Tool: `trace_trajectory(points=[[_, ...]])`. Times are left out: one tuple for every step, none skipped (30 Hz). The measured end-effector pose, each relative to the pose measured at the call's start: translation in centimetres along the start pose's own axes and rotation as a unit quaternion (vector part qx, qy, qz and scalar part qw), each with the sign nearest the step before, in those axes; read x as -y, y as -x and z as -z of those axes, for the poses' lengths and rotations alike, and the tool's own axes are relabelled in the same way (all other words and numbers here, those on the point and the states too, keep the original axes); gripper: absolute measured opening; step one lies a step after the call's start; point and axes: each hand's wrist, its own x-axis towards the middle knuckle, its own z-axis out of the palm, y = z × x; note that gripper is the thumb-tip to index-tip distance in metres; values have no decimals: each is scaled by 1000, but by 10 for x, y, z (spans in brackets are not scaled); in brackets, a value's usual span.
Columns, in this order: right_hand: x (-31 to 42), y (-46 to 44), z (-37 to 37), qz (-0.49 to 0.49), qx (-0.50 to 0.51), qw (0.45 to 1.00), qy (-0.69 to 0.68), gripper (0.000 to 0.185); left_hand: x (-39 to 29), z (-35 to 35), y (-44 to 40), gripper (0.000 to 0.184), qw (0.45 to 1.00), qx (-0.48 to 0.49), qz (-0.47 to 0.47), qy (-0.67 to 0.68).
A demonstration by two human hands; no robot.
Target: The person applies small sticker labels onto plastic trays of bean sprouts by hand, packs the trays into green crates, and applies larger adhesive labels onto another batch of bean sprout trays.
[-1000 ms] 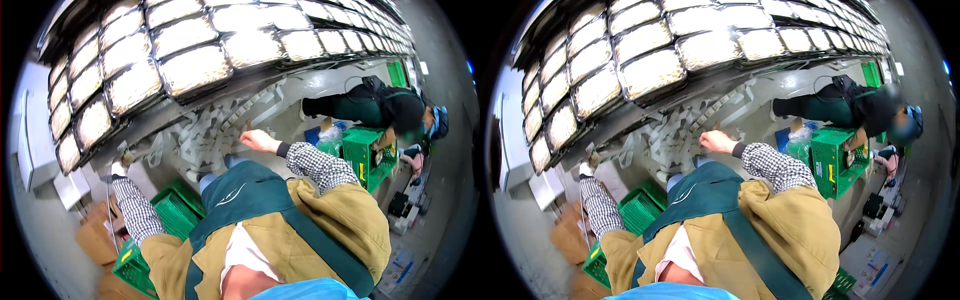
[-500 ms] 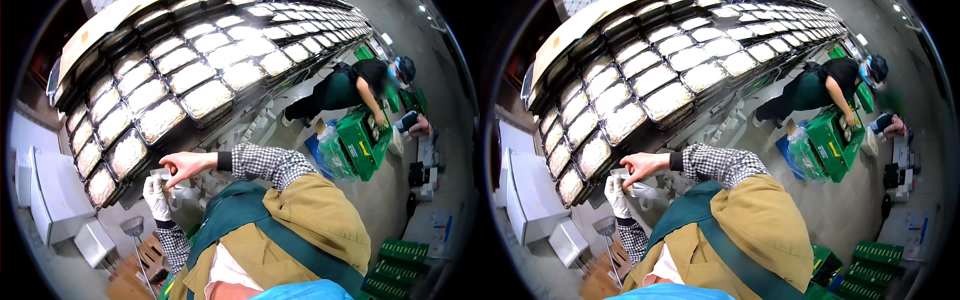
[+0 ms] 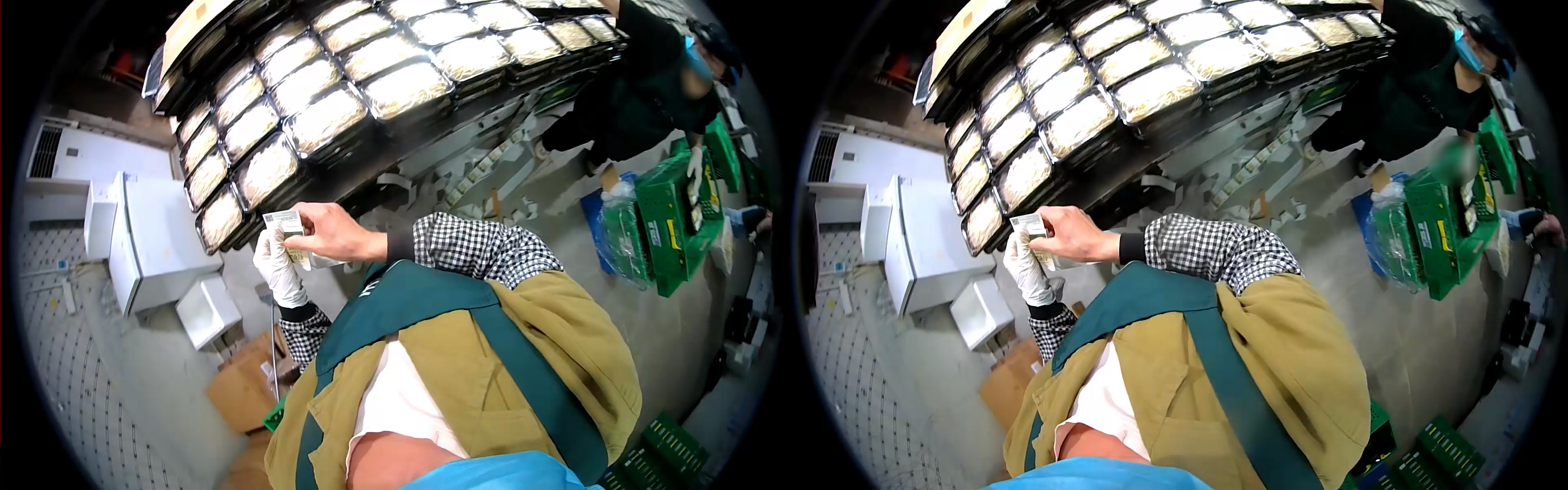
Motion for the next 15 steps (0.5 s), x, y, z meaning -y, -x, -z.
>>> trace_trajectory(points=[[2, 8, 0, -18, 15, 1000, -11, 32, 0, 2, 8, 22, 1000, -4, 4, 5], [1, 14, 3, 0, 15, 1000, 4, 31, -2, 3, 17, 21, 1000, 1, 2, -8], [1, 22, 5, 16, 16, 1000, 19, 31, 2, 3, 25, 22, 1000, 0, 0, -10], [2, 26, 11, 28, 6, 999, 21, 29, 8, 2, 32, 23, 1000, -3, -2, -12], [1, 28, 23, 43, -4, 999, 21, 27, 5, -8, 38, 24, 1000, -8, -7, -14], [-4, 29, 32, 57, 0, 998, 17, 22, 2, -17, 43, 25, 995, -55, 32, -71], [-3, 26, 46, 39, 39, 998, 15, 15, 12, -19, 44, 26, 993, -67, 14, -93], [-10, 20, 56, 49, 60, 997, 0, 11, 14, -23, 43, 24, 994, -40, 6, -104], [-8, 6, 74, 67, 92, 993, 11, 8, -9, -46, 40, 23, 997, 9, 10, -70], [-2, -13, 89, 77, 104, 990, 49, 10, -11, -44, 36, 22, 992, 44, 112, -40], [-2, -39, 103, 114, 116, 984, 75, 13, -9, -44, 31, 21, 991, 68, 117, -18], [5, -63, 114, 42, 121, 990, 63, 13, 9, -23, 20, 18, 979, 130, 156, -14], [6, -90, 122, 116, 107, 987, 30, 17, -11, -37, 13, 18, 983, 76, 163, -21], [0, -116, 122, 165, 96, 980, -54, 21, -22, -31, 5, 18, 983, 76, 164, 27], [-9, -139, 126, 88, 79, 990, -71, 20, -28, -21, -5, 18, 982, 79, 156, 74]])
